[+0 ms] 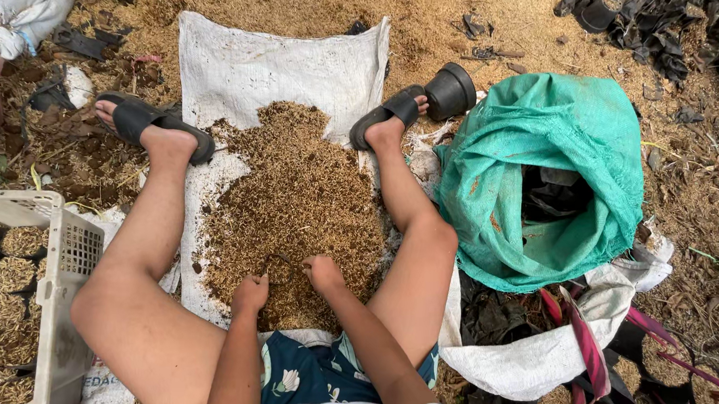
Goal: The person scoops loose organic pellets from a pile on a sack and packs them into small black plastic cups. The filled cups are placed into a white plastic crate beside the work area.
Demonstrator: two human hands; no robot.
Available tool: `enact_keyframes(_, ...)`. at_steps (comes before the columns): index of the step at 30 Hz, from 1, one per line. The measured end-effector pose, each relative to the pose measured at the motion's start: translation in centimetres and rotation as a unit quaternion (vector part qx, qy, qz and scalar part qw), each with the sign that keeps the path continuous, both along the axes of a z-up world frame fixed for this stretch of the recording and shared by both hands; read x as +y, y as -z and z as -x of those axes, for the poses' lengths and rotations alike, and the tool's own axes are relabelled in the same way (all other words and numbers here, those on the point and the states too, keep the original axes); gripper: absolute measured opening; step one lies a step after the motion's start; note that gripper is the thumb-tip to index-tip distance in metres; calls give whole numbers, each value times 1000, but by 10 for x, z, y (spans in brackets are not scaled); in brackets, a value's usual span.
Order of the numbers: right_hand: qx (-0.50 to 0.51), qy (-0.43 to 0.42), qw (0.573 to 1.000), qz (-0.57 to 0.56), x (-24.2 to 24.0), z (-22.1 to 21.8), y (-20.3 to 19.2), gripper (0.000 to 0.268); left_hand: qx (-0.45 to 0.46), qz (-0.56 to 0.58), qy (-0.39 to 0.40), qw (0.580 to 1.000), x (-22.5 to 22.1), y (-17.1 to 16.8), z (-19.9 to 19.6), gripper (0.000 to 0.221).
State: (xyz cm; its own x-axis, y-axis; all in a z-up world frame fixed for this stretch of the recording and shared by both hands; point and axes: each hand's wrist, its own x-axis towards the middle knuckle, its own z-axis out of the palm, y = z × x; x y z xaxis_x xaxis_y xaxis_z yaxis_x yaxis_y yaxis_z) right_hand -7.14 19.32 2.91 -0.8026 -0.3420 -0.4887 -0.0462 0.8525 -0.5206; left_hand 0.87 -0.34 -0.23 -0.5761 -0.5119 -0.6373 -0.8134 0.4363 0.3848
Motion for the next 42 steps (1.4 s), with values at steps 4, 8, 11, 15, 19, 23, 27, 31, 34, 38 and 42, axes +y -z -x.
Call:
enact_keyframes(4,64,-16,998,11,3,5,2,32,-19,-5,27,999,1,6,9,47)
enact_keyframes(8,75,3,993,92,4,-7,3,31,-37,3,22,999,3,9,1,46)
enact_keyframes(11,84,18,980,178,-4,-4,-7,29,-46,9,12,999,1,4,7,45)
enact_keyframes(15,46,62,964,253,-19,-14,-18,31,-30,32,-20,999,10,0,6,37)
enact_keyframes(19,6,90,969,231,-47,-26,-14,36,59,84,-38,994,15,-10,12,26)
enact_keyframes(23,42,65,967,242,-60,-39,1,43,112,101,-27,988,19,-22,10,22)
enact_keyframes(27,64,27,965,253,-56,-38,10,47,142,94,-42,984,20,-33,16,23)
enact_keyframes(31,107,-96,979,147,-46,-46,5,57,201,61,-45,977,18,-32,19,21)
enact_keyframes(34,88,-207,974,25,-42,-52,-6,78,298,84,-9,951,22,-28,20,16)
enact_keyframes(38,142,-297,940,-88,-59,-44,-23,82,331,60,-29,941,15,-27,21,13)
enact_keyframes(42,28,-328,943,42,-53,-15,-35,73,328,38,-41,943,14,-27,18,17)
